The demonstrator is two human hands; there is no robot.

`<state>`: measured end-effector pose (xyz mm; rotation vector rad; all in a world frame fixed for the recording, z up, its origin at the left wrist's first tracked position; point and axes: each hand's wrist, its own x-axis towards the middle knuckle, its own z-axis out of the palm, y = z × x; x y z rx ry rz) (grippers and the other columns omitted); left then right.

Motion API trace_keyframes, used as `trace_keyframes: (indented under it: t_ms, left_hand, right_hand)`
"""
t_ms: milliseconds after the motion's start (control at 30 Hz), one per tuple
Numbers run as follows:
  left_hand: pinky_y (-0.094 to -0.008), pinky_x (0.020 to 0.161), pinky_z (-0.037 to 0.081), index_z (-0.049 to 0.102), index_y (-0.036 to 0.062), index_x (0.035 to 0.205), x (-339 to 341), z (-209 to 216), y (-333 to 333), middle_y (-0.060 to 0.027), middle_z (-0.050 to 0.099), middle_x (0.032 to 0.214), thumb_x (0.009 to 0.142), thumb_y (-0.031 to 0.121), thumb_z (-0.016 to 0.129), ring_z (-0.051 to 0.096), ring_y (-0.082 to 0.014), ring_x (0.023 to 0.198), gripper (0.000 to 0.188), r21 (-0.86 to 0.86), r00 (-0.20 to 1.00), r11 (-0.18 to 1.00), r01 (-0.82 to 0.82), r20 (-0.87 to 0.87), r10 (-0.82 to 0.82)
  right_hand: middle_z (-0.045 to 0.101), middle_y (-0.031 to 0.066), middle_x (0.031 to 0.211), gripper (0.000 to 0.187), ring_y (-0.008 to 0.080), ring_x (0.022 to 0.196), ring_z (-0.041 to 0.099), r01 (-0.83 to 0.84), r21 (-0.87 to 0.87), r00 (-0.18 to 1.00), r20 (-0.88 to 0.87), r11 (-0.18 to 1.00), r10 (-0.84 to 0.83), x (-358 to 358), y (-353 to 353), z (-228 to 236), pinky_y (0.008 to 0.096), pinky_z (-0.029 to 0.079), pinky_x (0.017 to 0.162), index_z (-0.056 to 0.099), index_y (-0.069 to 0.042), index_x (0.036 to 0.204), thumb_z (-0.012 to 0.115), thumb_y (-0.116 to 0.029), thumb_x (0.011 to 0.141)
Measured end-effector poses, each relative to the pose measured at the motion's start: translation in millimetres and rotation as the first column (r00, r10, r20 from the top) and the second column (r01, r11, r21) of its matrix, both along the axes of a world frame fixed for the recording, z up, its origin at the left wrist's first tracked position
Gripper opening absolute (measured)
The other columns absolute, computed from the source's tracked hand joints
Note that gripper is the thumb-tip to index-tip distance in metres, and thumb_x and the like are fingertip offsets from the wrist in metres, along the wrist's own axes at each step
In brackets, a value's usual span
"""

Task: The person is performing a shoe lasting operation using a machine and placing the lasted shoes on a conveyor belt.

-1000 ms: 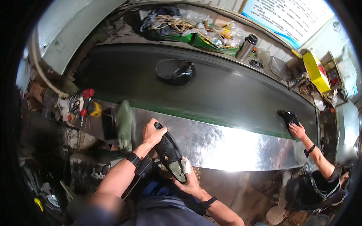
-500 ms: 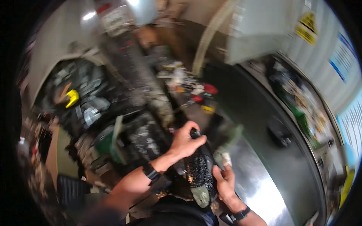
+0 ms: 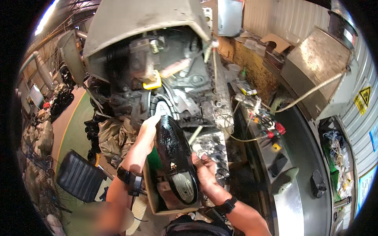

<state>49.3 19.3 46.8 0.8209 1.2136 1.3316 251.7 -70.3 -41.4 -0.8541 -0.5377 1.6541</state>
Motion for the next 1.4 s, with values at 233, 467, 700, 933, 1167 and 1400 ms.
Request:
trace_keyframes:
  t_ms: [233, 467, 700, 933, 1167, 1400]
  left_hand:
    - [-0.0377, 0.095, 0.051, 0.069, 0.0078, 0.115, -45.9, -35.7, -38.4, -0.0088, 0.073, 0.108, 0.101, 0.050, 0.053, 0.067, -0.0214, 0.099, 0.047, -0.092, 0.896, 0.996, -0.022, 0.439, 0.060]
    - [-0.0409, 0.095, 0.053, 0.068, 0.0043, 0.119, -39.0, -71.8, -11.9, -0.0096, 0.072, 0.116, 0.103, 0.045, 0.054, 0.068, -0.0243, 0.103, 0.046, -0.151, 0.766, 0.987, -0.059, 0.627, 0.142]
    - [-0.0398, 0.093, 0.054, 0.068, 0.0041, 0.119, -45.4, -85.0, 24.3, -0.0103, 0.072, 0.115, 0.101, 0.041, 0.061, 0.069, -0.0246, 0.100, 0.041, -0.260, 0.741, 0.954, -0.149, 0.609, 0.282]
    - [-0.0365, 0.090, 0.053, 0.067, -0.0046, 0.120, -41.7, -95.4, 31.1, -0.0112, 0.069, 0.120, 0.100, 0.032, 0.066, 0.067, -0.0209, 0.099, 0.042, -0.189, 0.678, 0.967, -0.170, 0.690, 0.254]
    - [-0.0293, 0.086, 0.048, 0.069, 0.0016, 0.103, -29.6, -133.4, 42.0, -0.0027, 0.069, 0.103, 0.100, 0.030, 0.068, 0.061, -0.0130, 0.092, 0.029, -0.196, 0.750, 0.858, -0.474, 0.421, 0.510]
    - [-0.0277, 0.078, 0.051, 0.070, 0.0037, 0.101, -31.0, -162.2, 50.4, -0.0014, 0.070, 0.099, 0.100, 0.029, 0.067, 0.063, -0.0118, 0.086, 0.026, -0.184, 0.724, 0.870, -0.457, 0.491, 0.484]
  right_hand:
    - [0.073, 0.0061, 0.097, 0.014, 0.0171, 0.080, 0.069, 0.008, -0.064, 0.999, -0.041, 0.998, -0.011, -75.9, 57.7, 8.1, 0.0325, 0.058, 0.075, 0.069, -0.003, 0.106, 0.066, -0.012, 0.097]
    - [0.072, 0.0068, 0.102, 0.016, 0.0188, 0.091, 0.070, 0.002, -0.047, 0.995, -0.103, 0.999, -0.007, -101.7, 107.1, -7.9, 0.0359, 0.058, 0.084, 0.069, -0.002, 0.110, 0.065, -0.011, 0.097]
    - [0.067, 0.0034, 0.099, 0.011, 0.0160, 0.089, 0.065, 0.035, -0.035, 0.994, -0.101, 0.999, -0.038, -111.3, 140.3, -10.5, 0.0334, 0.057, 0.081, 0.063, -0.007, 0.108, 0.061, -0.010, 0.098]
    - [0.062, -0.0013, 0.091, 0.003, 0.0113, 0.083, 0.060, 0.028, -0.080, 0.999, -0.035, 0.996, -0.031, -108.1, 153.1, -20.4, 0.0306, 0.055, 0.079, 0.062, -0.010, 0.098, 0.062, -0.012, 0.100]
    - [0.071, 0.0028, 0.090, 0.016, 0.0118, 0.078, 0.067, -0.011, -0.005, 0.991, -0.133, 1.000, 0.010, -103.9, 165.5, -59.7, 0.0300, 0.058, 0.073, 0.066, -0.003, 0.106, 0.070, -0.016, 0.097]
    - [0.071, 0.0038, 0.096, 0.022, 0.0124, 0.080, 0.068, 0.008, -0.034, 0.997, -0.076, 0.999, -0.011, -107.4, 174.8, -74.2, 0.0298, 0.058, 0.074, 0.065, -0.002, 0.112, 0.070, -0.017, 0.097]
